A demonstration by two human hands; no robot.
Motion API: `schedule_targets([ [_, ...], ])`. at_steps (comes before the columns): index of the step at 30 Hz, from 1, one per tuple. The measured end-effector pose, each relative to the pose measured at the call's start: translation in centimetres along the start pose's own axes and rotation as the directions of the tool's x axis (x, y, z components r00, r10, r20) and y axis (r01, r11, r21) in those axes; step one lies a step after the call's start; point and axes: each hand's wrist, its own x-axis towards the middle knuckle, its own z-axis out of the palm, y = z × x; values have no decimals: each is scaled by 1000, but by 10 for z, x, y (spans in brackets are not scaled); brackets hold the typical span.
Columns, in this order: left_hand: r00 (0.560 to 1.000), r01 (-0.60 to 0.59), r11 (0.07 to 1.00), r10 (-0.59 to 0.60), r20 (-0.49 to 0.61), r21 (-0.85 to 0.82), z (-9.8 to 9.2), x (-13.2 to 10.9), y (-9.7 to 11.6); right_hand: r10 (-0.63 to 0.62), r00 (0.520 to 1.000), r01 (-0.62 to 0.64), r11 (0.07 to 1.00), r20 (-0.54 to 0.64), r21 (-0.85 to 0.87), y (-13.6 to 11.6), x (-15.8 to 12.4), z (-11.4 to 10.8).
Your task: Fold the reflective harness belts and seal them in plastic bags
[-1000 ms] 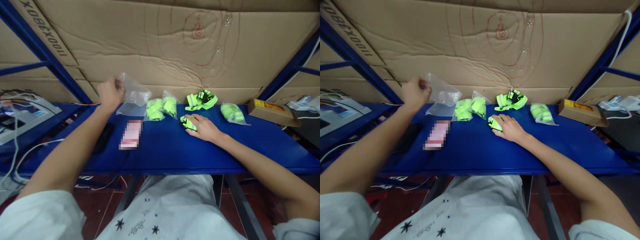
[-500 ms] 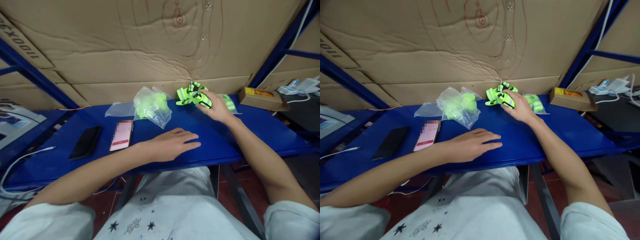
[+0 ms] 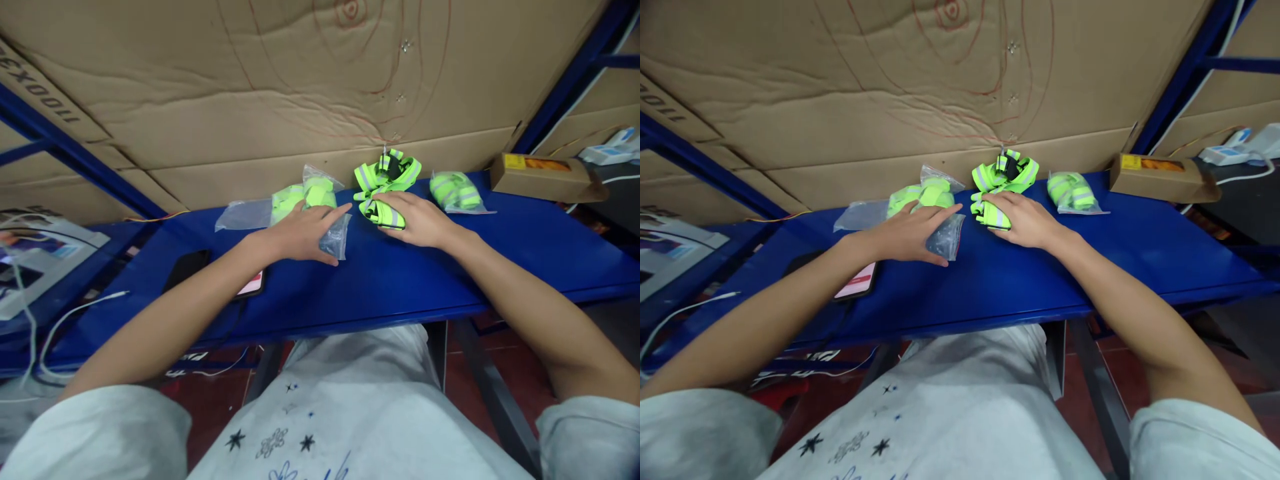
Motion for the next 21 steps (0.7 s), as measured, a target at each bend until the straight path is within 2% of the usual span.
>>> schedule_targets([
  [5, 980, -7, 992, -18, -199, -124, 0, -9, 3, -137, 991, 137, 991, -3, 9, -13, 0, 0],
  [8, 964, -17, 985, -29, -263, -172, 2, -6, 8, -181, 983, 181, 983, -23, 25, -22, 0, 2],
  [11, 971, -18, 989, -17, -238, -144, 6, -2, 17, -214, 976, 216, 975, -29, 56, -27, 0, 5],
  [16, 992, -20, 986, -1, -130, -164, 21, 4, 29, -242, 970, 242, 968, -19, 69, -25, -1, 12],
  [21, 984, -41, 991, 18, -177, -127, 37, 11, 28, -212, 977, 212, 977, -11, 4, -30, 0, 23],
])
